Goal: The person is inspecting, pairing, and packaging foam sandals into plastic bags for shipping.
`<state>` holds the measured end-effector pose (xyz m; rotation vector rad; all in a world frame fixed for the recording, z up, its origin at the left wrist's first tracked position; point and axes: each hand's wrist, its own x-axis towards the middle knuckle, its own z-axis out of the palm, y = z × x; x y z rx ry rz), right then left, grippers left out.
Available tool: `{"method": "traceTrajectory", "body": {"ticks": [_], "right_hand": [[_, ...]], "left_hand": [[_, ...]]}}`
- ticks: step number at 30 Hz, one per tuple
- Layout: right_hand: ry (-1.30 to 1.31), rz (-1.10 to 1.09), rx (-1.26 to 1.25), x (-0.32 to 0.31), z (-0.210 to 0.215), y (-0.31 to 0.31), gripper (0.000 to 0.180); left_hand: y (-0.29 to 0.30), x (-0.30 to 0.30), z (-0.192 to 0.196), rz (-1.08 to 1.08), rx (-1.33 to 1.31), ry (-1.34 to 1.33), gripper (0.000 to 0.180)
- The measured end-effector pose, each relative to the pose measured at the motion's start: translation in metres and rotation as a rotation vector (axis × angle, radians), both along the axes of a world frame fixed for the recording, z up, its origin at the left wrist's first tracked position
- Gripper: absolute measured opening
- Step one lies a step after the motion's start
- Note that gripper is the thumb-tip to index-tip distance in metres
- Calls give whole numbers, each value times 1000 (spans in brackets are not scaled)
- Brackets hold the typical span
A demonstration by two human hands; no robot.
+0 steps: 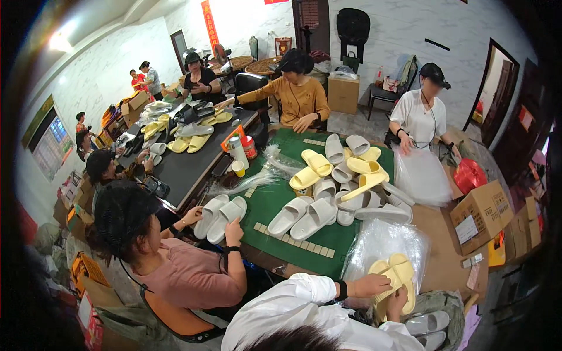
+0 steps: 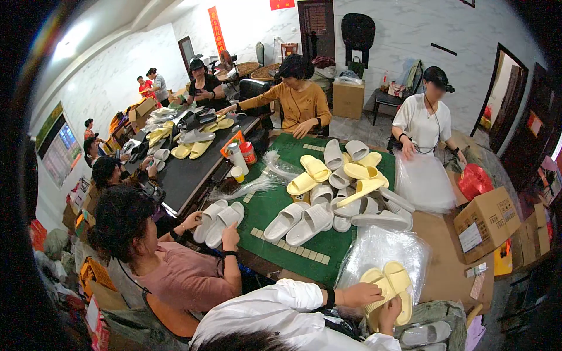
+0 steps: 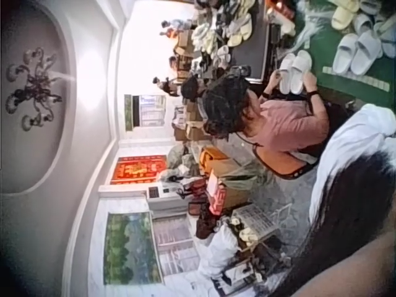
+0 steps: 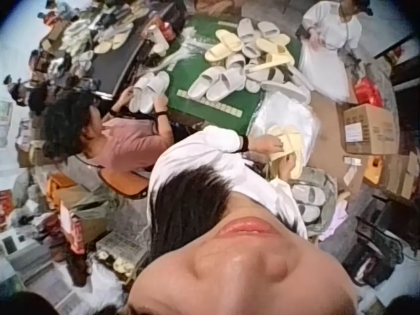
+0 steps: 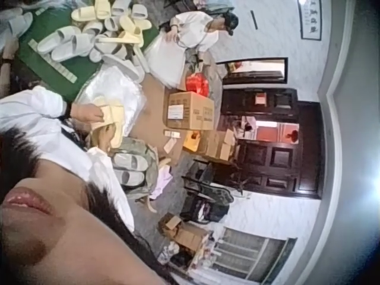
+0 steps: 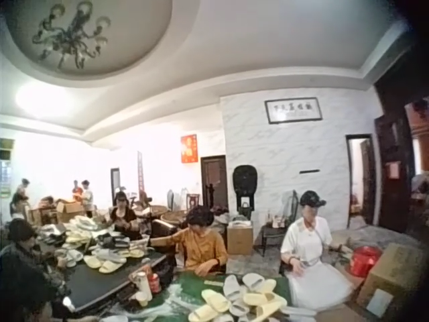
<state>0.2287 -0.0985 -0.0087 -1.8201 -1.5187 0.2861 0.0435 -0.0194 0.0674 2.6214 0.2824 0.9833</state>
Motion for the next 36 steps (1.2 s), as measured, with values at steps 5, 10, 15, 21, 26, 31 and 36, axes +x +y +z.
{"method": "traceTrajectory", "body": {"ticks": [5,10,15,21,26,31,36], "right_hand": [[402,-10,183,-8,-38,21,26],[693,71,218,-37,13,35,26],[267,-95,171,-28,6,46,33],[305,-47,225,-39,20,50,40],[616,-122,15,-34,3,52,42],[195,-161,240,-20,-20,78,40],[294,-91,228,-54,-5,89,41]], "left_hand": [[-5,1,12,-80,12,54,18],[-8,-5,21,103,230,-27,38],[9,-3,1,527,-533,-176,69],[2,-8,-7,213,-1147,-146,77],[-5,-14,-9,220,-999,-258,70],[1,-25,-31,273,-934,-196,56],[-8,-41,-32,598,-817,56,58]]}}
